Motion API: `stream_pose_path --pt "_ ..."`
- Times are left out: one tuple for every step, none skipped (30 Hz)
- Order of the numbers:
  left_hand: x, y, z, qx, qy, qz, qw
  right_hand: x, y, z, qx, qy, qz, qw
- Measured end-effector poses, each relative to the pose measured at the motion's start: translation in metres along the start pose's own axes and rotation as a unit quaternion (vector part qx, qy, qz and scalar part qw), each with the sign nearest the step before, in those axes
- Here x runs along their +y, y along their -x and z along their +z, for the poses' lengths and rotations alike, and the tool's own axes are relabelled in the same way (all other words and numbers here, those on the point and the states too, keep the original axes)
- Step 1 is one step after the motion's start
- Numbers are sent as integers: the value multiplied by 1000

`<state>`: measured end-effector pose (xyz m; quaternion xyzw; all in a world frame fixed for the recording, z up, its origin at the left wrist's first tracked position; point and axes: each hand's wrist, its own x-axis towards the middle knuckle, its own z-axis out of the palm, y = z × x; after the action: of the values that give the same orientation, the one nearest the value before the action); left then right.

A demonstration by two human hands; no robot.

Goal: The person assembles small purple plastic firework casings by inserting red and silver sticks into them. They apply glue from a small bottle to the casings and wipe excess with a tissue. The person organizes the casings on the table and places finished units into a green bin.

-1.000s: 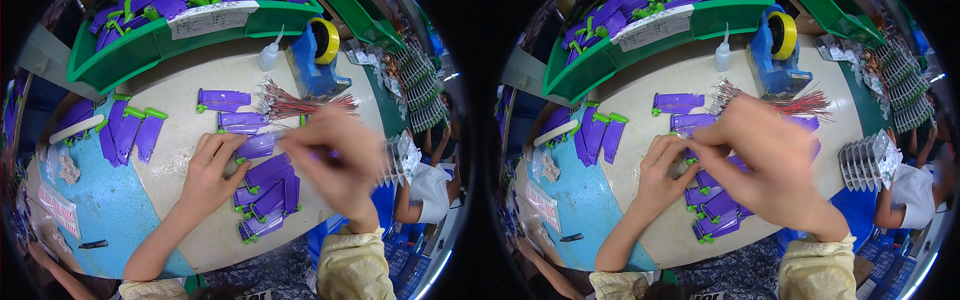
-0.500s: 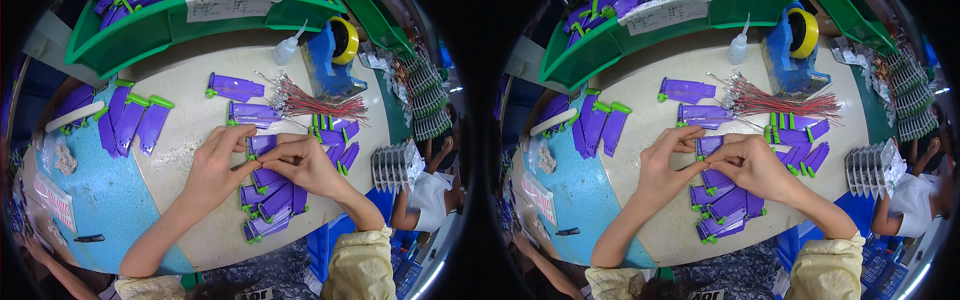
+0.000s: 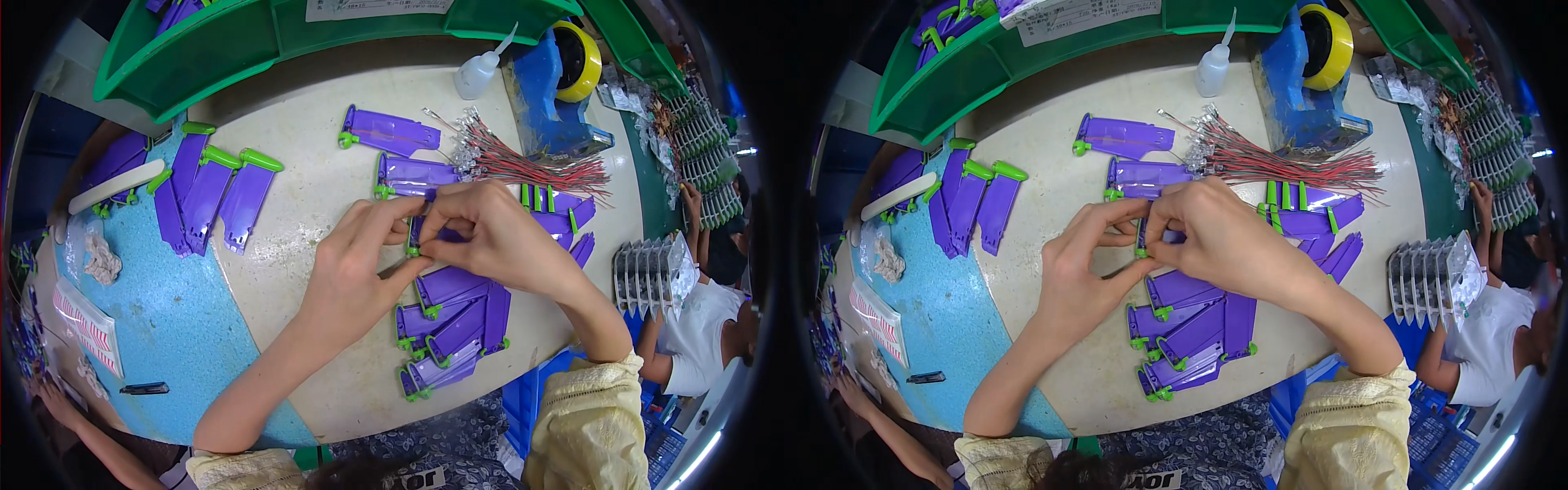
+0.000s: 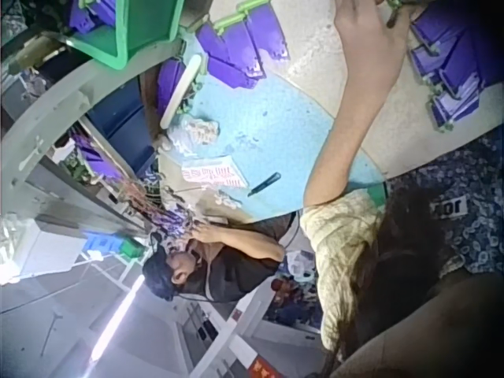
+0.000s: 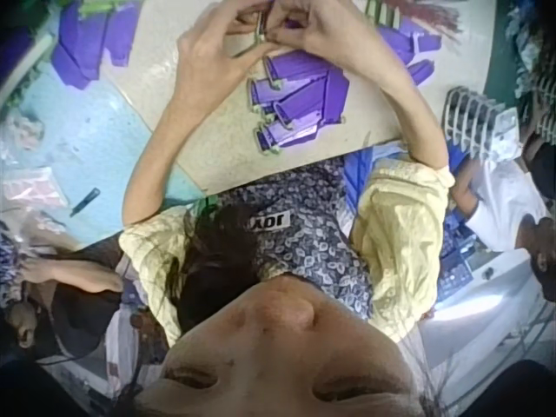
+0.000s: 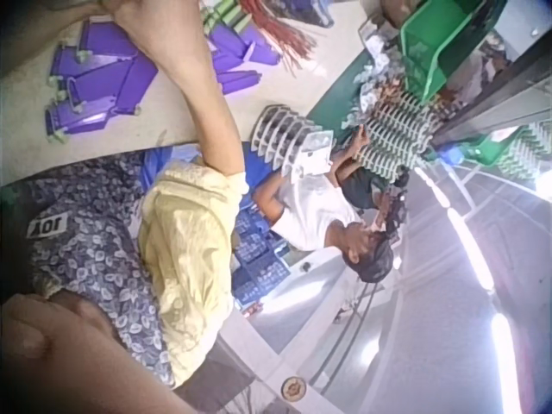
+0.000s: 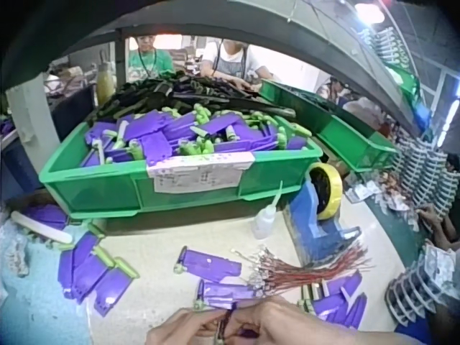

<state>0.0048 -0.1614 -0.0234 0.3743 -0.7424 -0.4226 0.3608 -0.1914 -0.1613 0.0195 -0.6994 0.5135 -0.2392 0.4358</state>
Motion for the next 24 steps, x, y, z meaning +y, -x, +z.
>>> stream_pose_path --pt "-1 0 0 8 6 0 1000 -2 0 1 0 -3 26 1000" --pt "-2 1 0 10 6 -2 1000 -6 2 1 0 -5 52 999" --pt "-3 2 0 12 7 -4 1000 -9 2 1 0 -7 79 997" --pt "-3 2 0 12 8 -4 1000 -9 3 -1 -9 -14 83 996" --pt "-3 2 0 11 6 -2 1000 -9 4 -5 -19 -22 87 996" --pt "-1 0 -1 10 3 0 1000 -8 4 -7 -29 -29 90 995" --pt "0 -1 -1 8 1 2 1000 -8 2 -7 -26 -6 78 997" --pt "0 -1 -1 6 2 -3 1000 -9 0 -7 -23 17 66 997" --pt "1 0 0 3 2 -8 1000 -10 -3 -5 -19 40 53 998" --pt "1 -1 0 1 4 -11 1000 -7 -4 -2 8 59 13 998" --pt "2 -2 0 5 3 -9 1000 -1 -6 3 35 77 -27 996" --pt "2 -2 1 9 3 -7 1000 1 -6 6 63 96 -68 991" --pt "1 -1 1 14 2 -9 1000 -1 -4 8 63 102 -61 991" --pt "0 -1 1 16 5 -5 1000 -3 -1 9 62 93 -52 992" --pt "0 -2 2 19 8 -2 1000 -5 3 9 61 85 -43 994" --pt "0 -2 3 21 9 1 1000 -6 6 10 59 76 -34 995" --pt "0 -2 3 21 10 -3 1000 -10 10 11 72 70 -10 995" --pt "0 -2 2 20 12 -7 1000 -13 13 11 84 63 14 994" --pt "1 -2 2 19 12 -11 1000 -15 16 12 98 56 38 993" --pt "1 -2 1 17 9 -12 1000 -13 16 12 93 60 32 993" --pt "1 -1 1 16 5 -13 1000 -11 15 11 89 64 25 994" --pt "2 -2 1 14 4 -12 1000 -11 14 9 85 71 20 994" --pt "2 -2 2 16 7 -10 1000 -8 11 9 86 83 -9 993" --pt "2 -2 2 17 9 -9 1000 -4 7 10 87 96 -38 991"
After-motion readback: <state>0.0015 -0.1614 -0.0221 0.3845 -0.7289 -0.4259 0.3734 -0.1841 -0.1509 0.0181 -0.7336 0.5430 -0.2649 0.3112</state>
